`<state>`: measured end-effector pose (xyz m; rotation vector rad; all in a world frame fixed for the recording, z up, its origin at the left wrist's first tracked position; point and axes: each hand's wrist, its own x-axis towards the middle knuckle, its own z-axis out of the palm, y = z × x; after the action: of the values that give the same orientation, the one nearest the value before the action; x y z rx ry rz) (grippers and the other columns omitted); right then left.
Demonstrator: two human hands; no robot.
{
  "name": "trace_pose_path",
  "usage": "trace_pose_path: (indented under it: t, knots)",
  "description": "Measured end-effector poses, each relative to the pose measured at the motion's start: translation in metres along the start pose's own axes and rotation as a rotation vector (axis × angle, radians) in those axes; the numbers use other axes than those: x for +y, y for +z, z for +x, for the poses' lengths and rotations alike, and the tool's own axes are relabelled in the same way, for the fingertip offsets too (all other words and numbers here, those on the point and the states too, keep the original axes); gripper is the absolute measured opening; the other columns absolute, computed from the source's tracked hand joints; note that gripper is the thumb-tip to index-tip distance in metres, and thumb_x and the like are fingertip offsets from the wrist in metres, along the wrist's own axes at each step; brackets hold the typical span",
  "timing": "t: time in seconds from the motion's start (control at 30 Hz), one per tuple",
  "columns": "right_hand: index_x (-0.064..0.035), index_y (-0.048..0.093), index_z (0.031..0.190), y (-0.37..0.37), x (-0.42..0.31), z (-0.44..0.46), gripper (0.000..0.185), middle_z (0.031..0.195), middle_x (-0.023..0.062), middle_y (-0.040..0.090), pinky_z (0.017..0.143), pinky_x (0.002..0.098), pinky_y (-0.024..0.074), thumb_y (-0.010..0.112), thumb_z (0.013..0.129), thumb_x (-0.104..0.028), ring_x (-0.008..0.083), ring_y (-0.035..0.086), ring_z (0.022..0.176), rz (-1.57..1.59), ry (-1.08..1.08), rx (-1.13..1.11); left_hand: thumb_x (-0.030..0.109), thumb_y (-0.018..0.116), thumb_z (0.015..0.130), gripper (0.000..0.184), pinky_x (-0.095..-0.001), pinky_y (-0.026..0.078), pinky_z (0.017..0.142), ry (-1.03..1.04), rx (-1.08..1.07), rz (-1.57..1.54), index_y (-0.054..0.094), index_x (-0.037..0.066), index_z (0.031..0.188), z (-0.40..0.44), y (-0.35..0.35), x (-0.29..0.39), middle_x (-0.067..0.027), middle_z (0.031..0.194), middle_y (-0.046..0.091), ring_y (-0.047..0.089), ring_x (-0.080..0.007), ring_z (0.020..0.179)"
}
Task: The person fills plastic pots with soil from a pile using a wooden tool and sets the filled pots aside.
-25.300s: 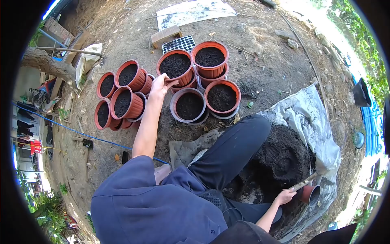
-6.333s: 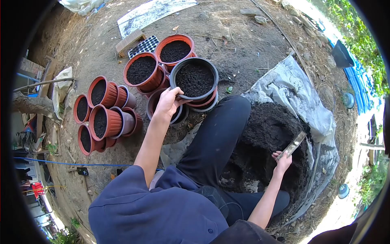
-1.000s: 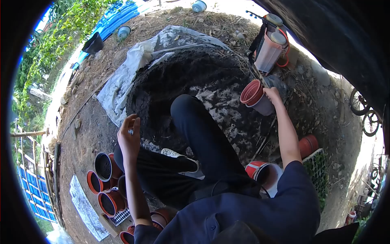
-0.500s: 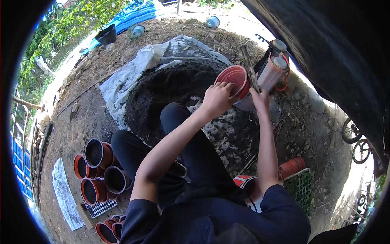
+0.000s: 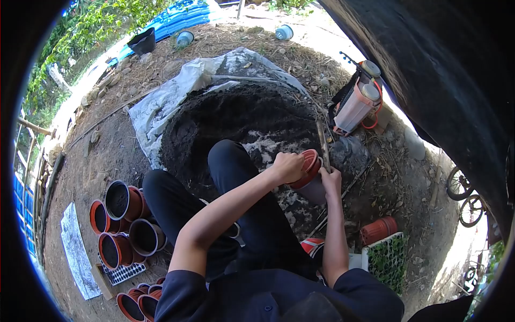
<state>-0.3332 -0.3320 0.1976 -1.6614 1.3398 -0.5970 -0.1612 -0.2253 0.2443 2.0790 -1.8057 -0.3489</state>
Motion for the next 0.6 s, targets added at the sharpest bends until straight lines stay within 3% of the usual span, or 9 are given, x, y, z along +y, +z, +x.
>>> trace_pose_path:
  t: [0.03,0.07,0.2,0.3,0.43,0.47,0.6]
  knots:
    - [0.0086,0.067,0.087,-0.002,-0.002,0.000,0.033,0.074,0.0167,0.067,0.069,0.0389,0.0477,0.065,0.075,-0.022,0.0207,0.062,0.070,-0.003,0.002,0.002,0.050,0.070,0.079,0.051,-0.0456,0.054,0.067,-0.035,-0.180,0.028,0.068,0.000,0.090,0.001,-0.005,0.003,-0.0169,0.076,0.069,0.069,-0.0366,0.079]
    - [0.0082,0.067,0.087,-0.006,-0.002,-0.002,0.032,0.073,0.0155,0.066,0.069,0.0380,0.0472,0.065,0.076,-0.022,0.0194,0.061,0.070,0.006,0.021,0.001,0.045,0.069,0.081,0.043,-0.0458,0.054,0.066,-0.028,-0.223,0.046,0.070,0.003,0.087,0.001,-0.006,0.006,-0.0166,0.077,0.069,0.069,-0.0357,0.079]
    - [0.0069,0.067,0.088,-0.017,-0.006,-0.008,0.029,0.071,0.0106,0.063,0.069,0.0353,0.0454,0.065,0.077,-0.019,0.0161,0.056,0.068,0.076,0.044,0.022,0.038,0.068,0.081,0.032,-0.0453,0.054,0.067,0.004,-0.259,-0.005,0.071,0.007,0.090,0.003,-0.001,0.013,-0.0164,0.079,0.070,0.069,-0.0346,0.080]
    - [0.0066,0.066,0.087,-0.023,-0.012,-0.012,0.027,0.070,0.0069,0.061,0.069,0.0344,0.0445,0.065,0.077,-0.018,0.0145,0.052,0.068,0.082,0.027,0.016,0.031,0.067,0.081,0.024,-0.0450,0.054,0.070,0.056,-0.165,-0.091,0.072,0.010,0.093,0.005,0.004,0.014,-0.0147,0.084,0.070,0.069,-0.0335,0.082]
    - [0.0063,0.062,0.082,-0.022,-0.010,-0.010,0.027,0.070,0.0165,0.061,0.071,0.0382,0.0459,0.064,0.079,-0.021,0.0230,0.056,0.065,-0.048,-0.021,0.079,0.026,0.067,0.080,0.022,-0.0439,0.054,0.075,0.071,-0.059,-0.186,0.071,0.010,0.096,0.008,0.000,0.010,-0.0125,0.088,0.071,0.068,-0.0324,0.087]
    - [0.0060,0.062,0.081,-0.021,-0.008,-0.011,0.030,0.074,0.0229,0.063,0.073,0.0420,0.0478,0.064,0.079,-0.024,0.0336,0.062,0.069,-0.096,-0.037,0.096,0.025,0.067,0.081,0.022,-0.0438,0.053,0.076,0.042,-0.035,-0.228,0.070,0.010,0.096,0.007,0.002,0.009,-0.0122,0.090,0.071,0.068,-0.0323,0.088]
    - [0.0037,0.066,0.086,-0.011,0.031,0.000,0.035,0.081,0.0237,0.066,0.074,0.0454,0.0488,0.066,0.077,-0.030,0.0408,0.066,0.080,-0.181,0.052,0.076,0.025,0.065,0.085,0.021,-0.0452,0.052,0.077,-0.062,-0.020,-0.313,0.067,0.008,0.097,0.010,-0.011,0.007,-0.0137,0.092,0.071,0.067,-0.0337,0.089]
